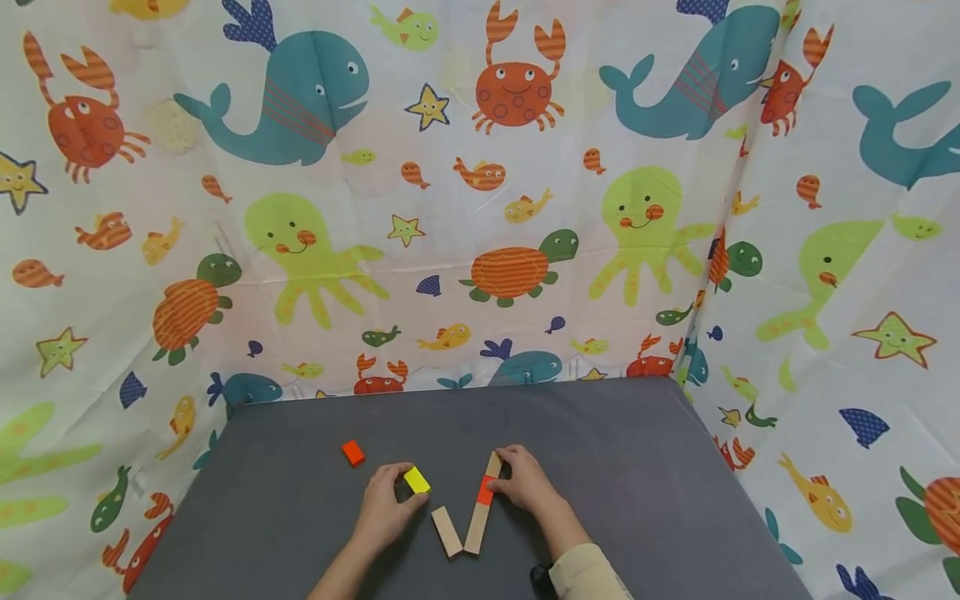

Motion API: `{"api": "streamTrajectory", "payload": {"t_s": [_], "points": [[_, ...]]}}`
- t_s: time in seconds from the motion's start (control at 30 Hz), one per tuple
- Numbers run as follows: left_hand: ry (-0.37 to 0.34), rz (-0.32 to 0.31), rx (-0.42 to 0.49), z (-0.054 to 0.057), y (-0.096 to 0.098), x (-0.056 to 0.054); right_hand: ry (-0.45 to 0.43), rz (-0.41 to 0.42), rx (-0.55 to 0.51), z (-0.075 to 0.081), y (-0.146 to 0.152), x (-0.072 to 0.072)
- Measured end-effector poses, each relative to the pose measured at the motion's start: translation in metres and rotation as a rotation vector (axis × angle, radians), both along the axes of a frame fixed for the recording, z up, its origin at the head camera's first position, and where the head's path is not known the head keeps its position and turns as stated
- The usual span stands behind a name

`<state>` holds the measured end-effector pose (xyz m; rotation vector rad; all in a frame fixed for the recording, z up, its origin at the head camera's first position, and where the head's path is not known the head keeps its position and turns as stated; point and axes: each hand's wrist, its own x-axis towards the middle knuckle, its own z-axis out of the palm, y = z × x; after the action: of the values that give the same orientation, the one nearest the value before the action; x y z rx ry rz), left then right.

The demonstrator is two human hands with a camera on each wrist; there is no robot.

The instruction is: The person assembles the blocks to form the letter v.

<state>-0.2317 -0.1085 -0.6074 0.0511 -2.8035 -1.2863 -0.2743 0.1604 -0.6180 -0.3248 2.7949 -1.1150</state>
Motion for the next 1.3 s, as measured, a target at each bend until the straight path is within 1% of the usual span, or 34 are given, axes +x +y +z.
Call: {"api": "streamTrajectory", "payload": {"t_s": [0.17, 0.23, 0.5, 0.57, 0.83, 1.07, 1.3], "points": [[0.007, 0.005, -0.012, -0.002, 0.002, -0.003, -0.014, -0.005, -0.003, 0.002, 0.0, 0.0], [0.004, 0.007, -0.019, -0.004, 0.002, -0.004, -0.006, -0.004, -0.004, 0.002, 0.0, 0.0], [-0.013, 0.008, -0.007, -0.007, 0.005, -0.007, -0.002, -0.005, -0.001, 0.0, 0.0, -0.001], [-0.023, 0.007, -0.001, -0.007, 0.006, -0.007, -0.007, -0.002, 0.004, 0.0, 0.0, -0.001], [-0.002, -0.003, -0.004, -0.009, 0.011, -0.008, -0.008, -0.001, 0.004, 0.001, 0.0, -0.002], [-0.033, -0.011, 0.005, -0.012, 0.014, -0.007, -0.016, 0.001, 0.012, -0.001, 0.0, -0.002], [-0.039, -0.028, -0.011, -0.017, 0.016, -0.008, -0.015, -0.001, 0.016, -0.001, 0.0, 0.0]]}}
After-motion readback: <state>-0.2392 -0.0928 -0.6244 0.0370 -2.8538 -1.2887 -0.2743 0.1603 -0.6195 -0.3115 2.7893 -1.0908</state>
